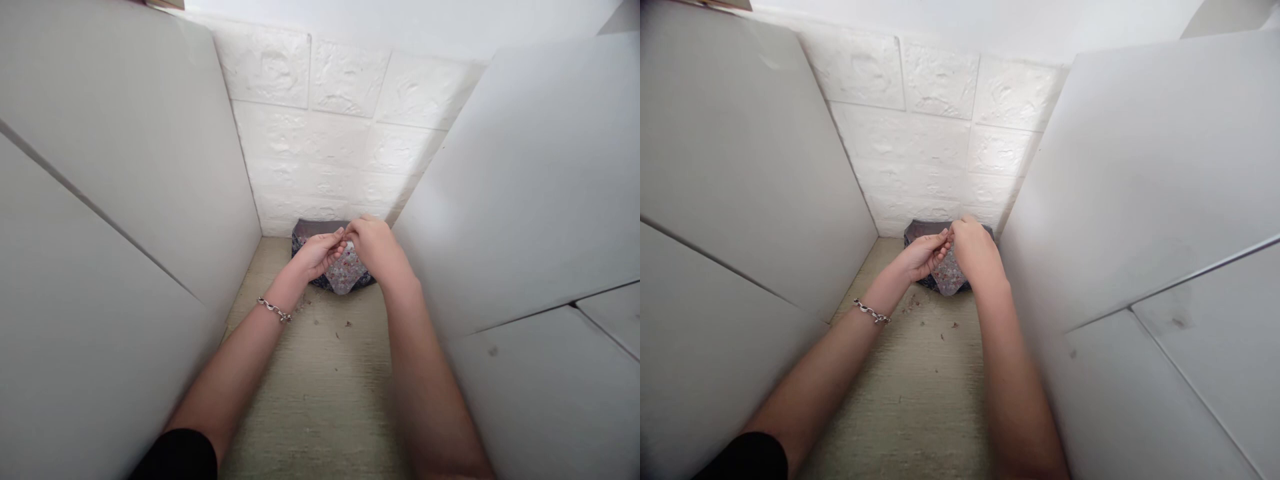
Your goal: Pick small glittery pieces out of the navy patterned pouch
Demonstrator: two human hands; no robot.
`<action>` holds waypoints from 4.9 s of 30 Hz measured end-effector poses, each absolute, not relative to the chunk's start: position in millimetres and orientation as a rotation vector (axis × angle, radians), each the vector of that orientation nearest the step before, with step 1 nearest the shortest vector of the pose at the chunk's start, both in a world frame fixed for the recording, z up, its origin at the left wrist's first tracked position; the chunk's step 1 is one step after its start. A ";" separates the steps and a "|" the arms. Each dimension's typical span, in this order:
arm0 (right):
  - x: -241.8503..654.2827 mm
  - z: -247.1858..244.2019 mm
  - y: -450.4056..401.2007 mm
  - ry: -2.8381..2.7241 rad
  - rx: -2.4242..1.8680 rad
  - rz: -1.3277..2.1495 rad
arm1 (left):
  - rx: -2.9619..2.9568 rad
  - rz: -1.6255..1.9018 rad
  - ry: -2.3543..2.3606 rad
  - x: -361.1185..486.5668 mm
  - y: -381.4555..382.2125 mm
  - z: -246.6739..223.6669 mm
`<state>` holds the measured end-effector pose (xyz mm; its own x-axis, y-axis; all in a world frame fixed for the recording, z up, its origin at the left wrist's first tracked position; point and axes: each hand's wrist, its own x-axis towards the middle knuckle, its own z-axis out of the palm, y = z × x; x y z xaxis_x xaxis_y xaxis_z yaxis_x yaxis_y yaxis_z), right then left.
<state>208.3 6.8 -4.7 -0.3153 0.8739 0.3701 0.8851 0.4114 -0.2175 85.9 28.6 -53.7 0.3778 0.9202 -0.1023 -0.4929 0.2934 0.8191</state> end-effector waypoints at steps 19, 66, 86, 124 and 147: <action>209.6 -7.3 10.5 -2.186 -1.494 0.064 | 0.796 1.061 0.632 87.9 28.1 -51.1; 217.0 8.4 10.7 -1.279 -1.092 0.593 | 0.207 1.241 0.546 85.7 31.5 -47.2; 214.1 -16.0 18.5 -2.006 -1.471 0.093 | 0.419 1.203 0.609 87.9 29.9 -44.6; 207.5 3.6 1.7 -2.162 -1.566 -0.060 | 0.519 1.109 0.579 89.4 19.8 -38.2; 203.1 3.7 -0.5 -2.158 -1.622 -0.098 | 0.585 1.120 0.540 89.4 22.9 -44.5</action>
<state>203.1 -0.5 3.7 -0.2177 0.8981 0.3820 0.9292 0.3105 -0.2004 89.4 22.9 -44.5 0.3415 0.9339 -0.1062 -0.6648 0.3199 0.6751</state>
